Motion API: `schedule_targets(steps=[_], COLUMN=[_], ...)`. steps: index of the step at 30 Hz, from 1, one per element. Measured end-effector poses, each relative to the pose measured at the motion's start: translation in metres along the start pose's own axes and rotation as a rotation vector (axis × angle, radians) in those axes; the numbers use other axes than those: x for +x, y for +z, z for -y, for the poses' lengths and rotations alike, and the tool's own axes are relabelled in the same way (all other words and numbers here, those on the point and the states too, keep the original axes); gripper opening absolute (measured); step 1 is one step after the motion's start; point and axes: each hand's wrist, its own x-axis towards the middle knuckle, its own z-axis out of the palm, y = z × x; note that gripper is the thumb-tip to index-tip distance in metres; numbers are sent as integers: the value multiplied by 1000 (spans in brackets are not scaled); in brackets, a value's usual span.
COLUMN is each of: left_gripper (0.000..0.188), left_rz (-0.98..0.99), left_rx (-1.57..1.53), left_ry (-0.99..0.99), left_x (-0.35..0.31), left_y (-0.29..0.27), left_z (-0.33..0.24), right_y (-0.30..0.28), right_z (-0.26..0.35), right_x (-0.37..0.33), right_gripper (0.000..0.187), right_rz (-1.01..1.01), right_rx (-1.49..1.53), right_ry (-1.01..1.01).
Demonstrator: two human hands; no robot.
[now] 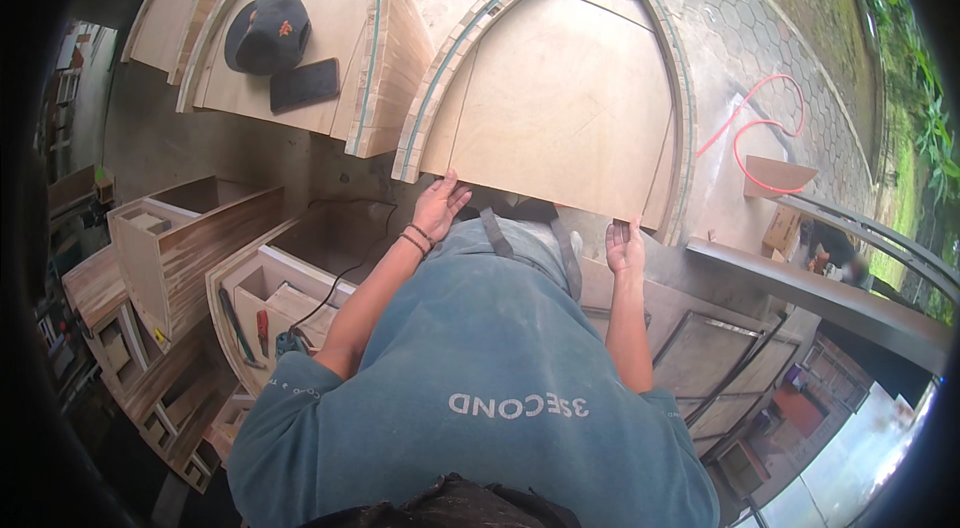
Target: The person uses an electric sander to smooth the edges of a curved wooden panel. They then fit the panel into a wooden frame structure, adjusting its position multiple times. Finally, the person uses a cordless drill to secure the panel and marks alignment lines with a pen.
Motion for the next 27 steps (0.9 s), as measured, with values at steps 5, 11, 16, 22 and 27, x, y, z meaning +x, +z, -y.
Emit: schedule_targets(steps=[5,11,16,22,27], left_gripper=[29,26,29,29,30], left_rz=[25,50,94,87,86], left_rx=[4,-8,-2,5,-15], left_ry=[4,-12,-41,-49,-37], left_x=[0,-3,-2,-4,-4], left_y=[-3,-1,-5,-4,-2], left_z=[0,-7,-9,-10,-10], right_y=[0,3,2,4,4], right_z=[0,1,2,1,1], right_x=[-3,-6,-5,-3,1], right_gripper=[30,28,27,27,27], right_rz=[-11,-17,-8,-29,-58], right_rx=[3,13,3,-1,10], right_ry=[-3,0,4,-15,-16])
